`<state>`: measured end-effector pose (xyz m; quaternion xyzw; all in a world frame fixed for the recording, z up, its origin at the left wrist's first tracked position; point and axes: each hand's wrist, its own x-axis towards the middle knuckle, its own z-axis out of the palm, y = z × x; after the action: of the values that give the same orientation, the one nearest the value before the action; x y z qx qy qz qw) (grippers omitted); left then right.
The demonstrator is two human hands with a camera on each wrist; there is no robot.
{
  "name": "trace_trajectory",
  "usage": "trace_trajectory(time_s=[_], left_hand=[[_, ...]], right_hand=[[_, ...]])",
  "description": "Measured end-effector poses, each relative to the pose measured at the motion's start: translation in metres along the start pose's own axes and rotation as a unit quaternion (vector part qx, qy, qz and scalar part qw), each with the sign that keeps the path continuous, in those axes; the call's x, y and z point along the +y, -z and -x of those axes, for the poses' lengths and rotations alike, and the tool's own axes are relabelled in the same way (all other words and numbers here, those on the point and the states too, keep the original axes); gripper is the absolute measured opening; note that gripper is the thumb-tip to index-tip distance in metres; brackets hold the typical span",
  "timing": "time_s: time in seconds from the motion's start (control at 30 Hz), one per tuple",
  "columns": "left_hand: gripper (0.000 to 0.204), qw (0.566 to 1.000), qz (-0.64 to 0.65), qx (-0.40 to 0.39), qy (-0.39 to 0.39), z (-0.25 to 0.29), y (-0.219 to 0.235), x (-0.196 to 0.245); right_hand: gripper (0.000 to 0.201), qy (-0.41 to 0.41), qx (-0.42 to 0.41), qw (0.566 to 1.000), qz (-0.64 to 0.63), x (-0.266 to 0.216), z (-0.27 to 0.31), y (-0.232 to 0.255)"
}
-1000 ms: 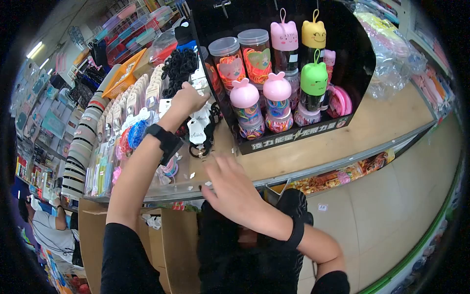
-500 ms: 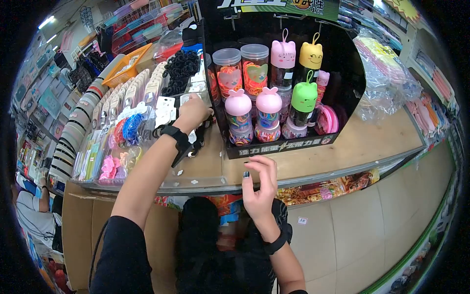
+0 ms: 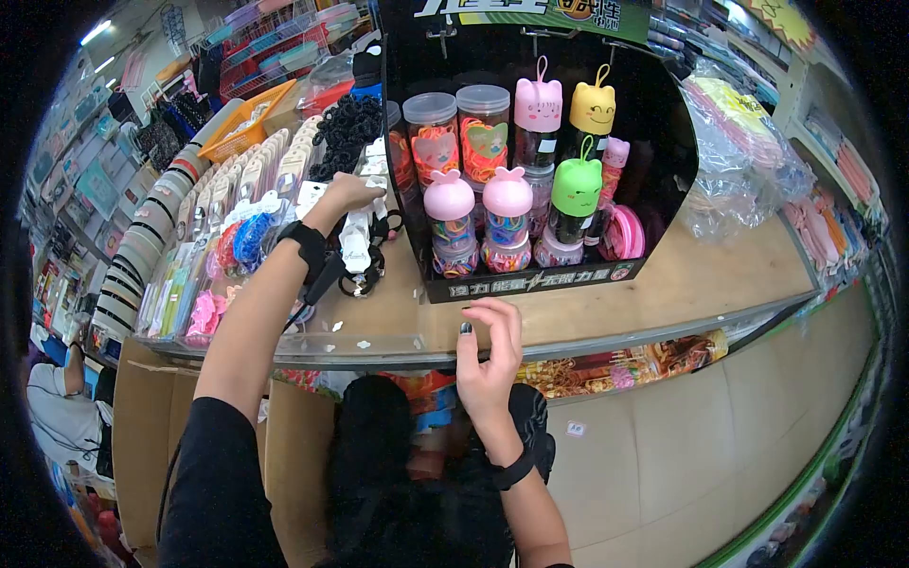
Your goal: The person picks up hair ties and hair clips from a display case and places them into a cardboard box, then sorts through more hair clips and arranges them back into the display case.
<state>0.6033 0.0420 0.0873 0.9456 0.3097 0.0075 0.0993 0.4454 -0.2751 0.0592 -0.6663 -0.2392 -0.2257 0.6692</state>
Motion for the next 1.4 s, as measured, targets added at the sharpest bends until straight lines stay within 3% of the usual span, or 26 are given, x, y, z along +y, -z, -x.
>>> trace_trajectory(time_s=[0.1,0.2,0.3,0.37,0.4,0.53,0.63,0.7,0.73,0.83,0.87,0.93,1.0,1.07,1.1,1.13,1.17,1.23,1.33,1.4], left_hand=[[0.096,0.999,-0.028,-0.02,-0.033,-0.026,-0.015,-0.011],[0.094,0.999,0.032,0.028,0.003,-0.011,-0.014,0.005],[0.085,0.996,-0.055,0.064,-0.014,-0.009,-0.015,0.02],[0.074,0.998,0.019,0.049,0.038,-0.009,-0.016,0.029],[0.081,0.994,0.028,0.079,0.077,0.014,-0.004,0.038],[0.07,0.987,0.092,0.13,0.017,0.007,-0.015,0.039],[0.084,0.99,0.092,0.105,0.003,0.006,-0.007,0.035],[0.079,0.995,0.015,0.048,-0.085,0.027,0.022,0.036],[0.073,0.991,0.007,0.04,-0.131,0.02,0.024,0.03],[0.066,0.986,0.104,-0.009,-0.129,0.061,0.066,0.027],[0.057,0.982,0.099,0.002,-0.161,0.073,0.074,0.021],[0.044,0.976,0.147,-0.014,-0.163,0.086,0.075,-0.003],[0.03,0.958,0.164,-0.038,-0.231,0.112,0.078,-0.024],[0.037,0.961,0.172,-0.062,-0.205,0.131,0.075,-0.039],[0.039,0.951,0.182,-0.117,-0.222,0.151,0.089,-0.04],[0.04,0.94,0.168,-0.081,-0.286,0.147,0.073,-0.054],[0.04,0.934,0.215,-0.14,-0.248,0.167,0.094,-0.045],[0.042,0.926,0.17,-0.125,-0.314,0.182,0.106,-0.044],[0.044,0.918,0.125,-0.185,-0.328,0.189,0.115,-0.044],[0.045,0.925,0.095,-0.171,-0.325,0.175,0.107,-0.042]], right_hand=[[0.016,0.004,-0.005,1.0,0.013,-0.002,0.0,0.0],[0.016,0.008,-0.015,0.999,0.027,-0.003,0.0,0.0],[0.016,0.007,-0.012,0.999,0.029,-0.002,0.001,-0.002],[0.017,0.004,-0.009,0.999,0.036,-0.003,0.001,-0.002],[0.017,0.005,-0.01,0.999,0.037,-0.003,0.0,-0.002],[0.017,0.011,-0.018,0.998,0.051,-0.004,0.001,-0.002],[0.017,0.013,-0.023,0.998,0.058,-0.004,0.002,-0.002],[0.017,0.014,-0.026,0.998,0.061,-0.003,0.001,-0.002],[0.017,0.017,-0.027,0.998,0.063,-0.002,0.001,-0.002],[0.017,0.018,-0.031,0.997,0.073,-0.003,0.001,-0.004],[0.017,0.017,-0.033,0.996,0.08,-0.004,0.0,-0.003],[0.017,0.014,-0.039,0.995,0.091,-0.005,0.0,-0.003],[0.017,0.002,-0.043,0.994,0.102,-0.006,0.001,-0.006],[0.017,0.003,-0.05,0.993,0.11,-0.006,0.0,-0.007],[0.017,0.002,-0.057,0.991,0.119,-0.007,0.001,-0.008],[0.017,0.003,-0.062,0.99,0.123,-0.007,0.001,-0.008],[0.017,0.006,-0.062,0.99,0.124,-0.007,0.001,-0.009],[0.017,-0.001,-0.077,0.987,0.145,-0.008,0.0,-0.011],[0.017,0.01,-0.093,0.983,0.159,-0.012,0.0,-0.012],[0.017,0.022,-0.103,0.98,0.168,-0.011,-0.002,-0.013]])
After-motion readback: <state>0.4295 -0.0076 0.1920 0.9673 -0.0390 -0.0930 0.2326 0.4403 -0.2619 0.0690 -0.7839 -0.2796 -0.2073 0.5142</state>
